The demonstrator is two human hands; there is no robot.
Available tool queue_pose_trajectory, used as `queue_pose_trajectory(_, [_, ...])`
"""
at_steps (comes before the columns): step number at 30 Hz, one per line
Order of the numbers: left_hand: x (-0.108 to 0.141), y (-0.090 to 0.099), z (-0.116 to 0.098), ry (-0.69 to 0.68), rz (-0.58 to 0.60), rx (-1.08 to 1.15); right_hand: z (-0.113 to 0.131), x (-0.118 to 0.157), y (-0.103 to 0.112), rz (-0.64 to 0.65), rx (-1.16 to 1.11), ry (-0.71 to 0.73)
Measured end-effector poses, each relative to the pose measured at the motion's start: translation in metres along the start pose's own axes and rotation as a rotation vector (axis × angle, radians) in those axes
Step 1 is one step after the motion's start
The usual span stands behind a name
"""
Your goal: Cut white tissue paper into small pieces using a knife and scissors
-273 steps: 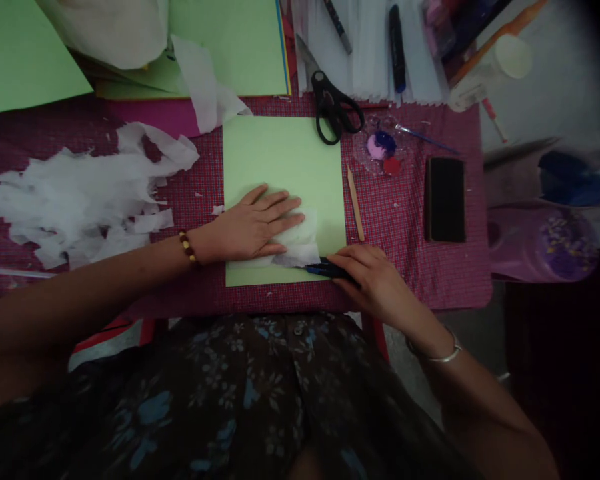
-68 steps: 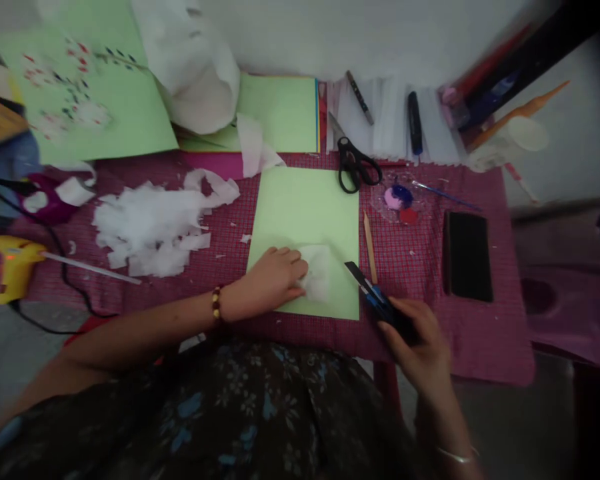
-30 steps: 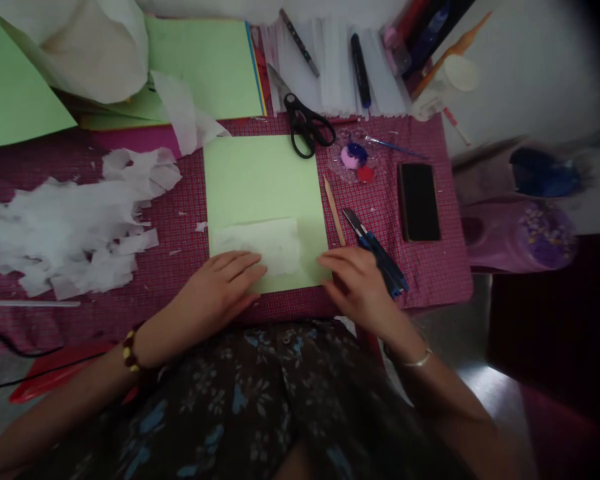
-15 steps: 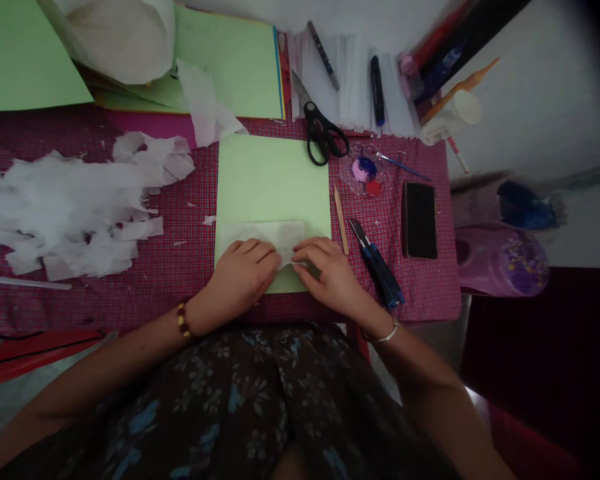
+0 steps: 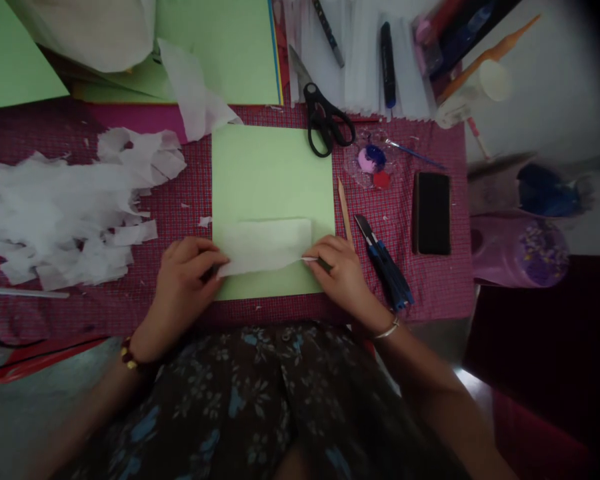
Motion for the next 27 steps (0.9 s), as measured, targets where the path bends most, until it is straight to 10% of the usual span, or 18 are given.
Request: queue_pose_trajectory(27, [0.002, -0.003, 0.004, 0.167, 0.025, -0.021, 0.004, -0.011, -0.004, -0.01, 0.251, -0.035])
Point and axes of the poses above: each hand's wrist, its own x-axis away from the middle knuckle, its own y-axis out of the back of the hand, z = x × y, the point moved 5 cm from there along -x, towards the middle knuckle, and after that the axes turned 11 degrees about -z, right-handed, at the moved point
